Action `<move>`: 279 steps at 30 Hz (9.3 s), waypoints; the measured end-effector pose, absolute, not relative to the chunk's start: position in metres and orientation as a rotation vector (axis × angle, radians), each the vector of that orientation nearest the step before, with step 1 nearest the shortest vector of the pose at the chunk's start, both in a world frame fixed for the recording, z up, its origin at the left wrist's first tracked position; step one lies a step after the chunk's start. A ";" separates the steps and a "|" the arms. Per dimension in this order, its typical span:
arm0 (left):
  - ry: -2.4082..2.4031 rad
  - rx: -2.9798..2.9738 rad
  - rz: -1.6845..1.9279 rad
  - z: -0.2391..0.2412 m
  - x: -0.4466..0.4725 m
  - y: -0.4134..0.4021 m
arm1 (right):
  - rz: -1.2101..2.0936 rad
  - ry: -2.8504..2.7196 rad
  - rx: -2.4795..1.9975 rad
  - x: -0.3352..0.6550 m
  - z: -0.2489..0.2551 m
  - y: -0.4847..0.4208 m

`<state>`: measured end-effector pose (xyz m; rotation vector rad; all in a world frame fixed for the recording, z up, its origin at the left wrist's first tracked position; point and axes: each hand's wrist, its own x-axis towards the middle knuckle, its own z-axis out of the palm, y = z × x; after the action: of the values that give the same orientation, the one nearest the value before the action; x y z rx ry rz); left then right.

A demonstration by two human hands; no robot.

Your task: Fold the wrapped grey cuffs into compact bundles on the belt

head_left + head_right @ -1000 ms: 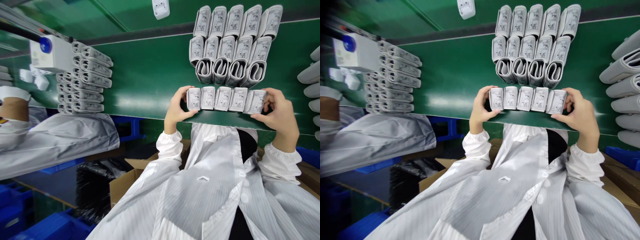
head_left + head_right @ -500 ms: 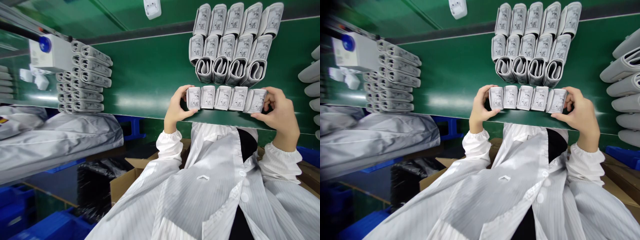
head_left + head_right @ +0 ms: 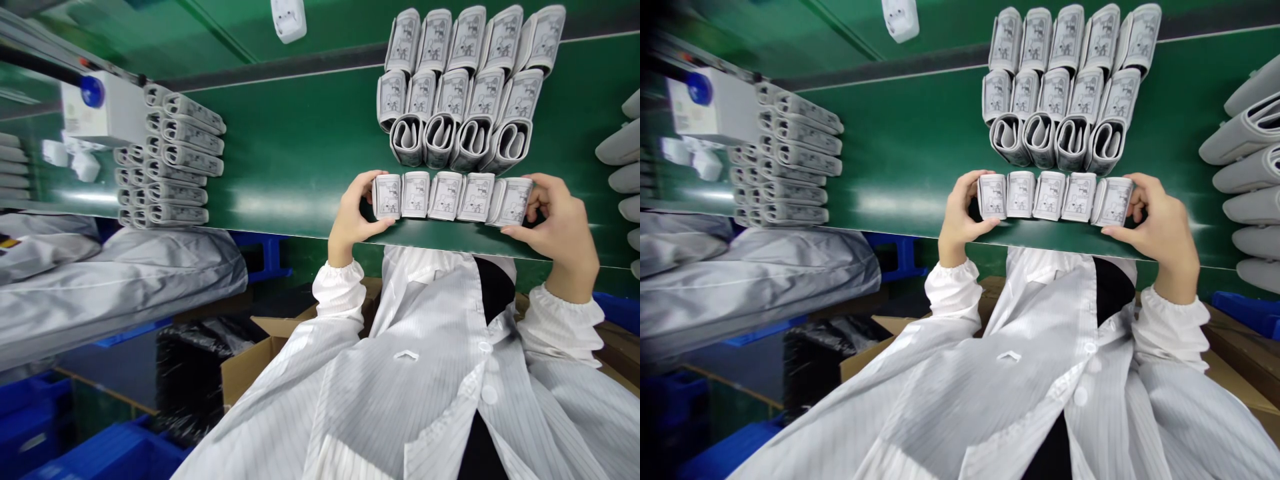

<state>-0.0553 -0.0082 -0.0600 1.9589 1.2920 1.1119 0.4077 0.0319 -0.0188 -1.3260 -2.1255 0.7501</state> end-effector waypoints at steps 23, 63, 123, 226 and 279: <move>1.292 1.959 1.127 -0.060 -0.055 -0.009 | 0.757 -2.119 -1.321 0.408 -0.020 0.031; 1.261 1.998 1.148 -0.061 -0.056 -0.007 | 0.735 -2.120 -1.300 0.410 -0.024 0.032; 1.289 2.002 1.129 -0.062 -0.058 -0.007 | 0.760 -2.116 -1.334 0.408 -0.022 0.031; 1.361 2.081 1.174 -0.065 -0.057 -0.005 | 0.679 -2.118 -1.204 0.408 -0.026 0.031; 1.292 2.023 1.176 -0.062 -0.061 -0.008 | 0.814 -2.114 -1.391 0.403 -0.014 0.027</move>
<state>-0.0607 -0.0082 -0.0621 2.0234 1.2916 1.1755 0.4029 0.0265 -0.0137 -1.3911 -2.1137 0.8139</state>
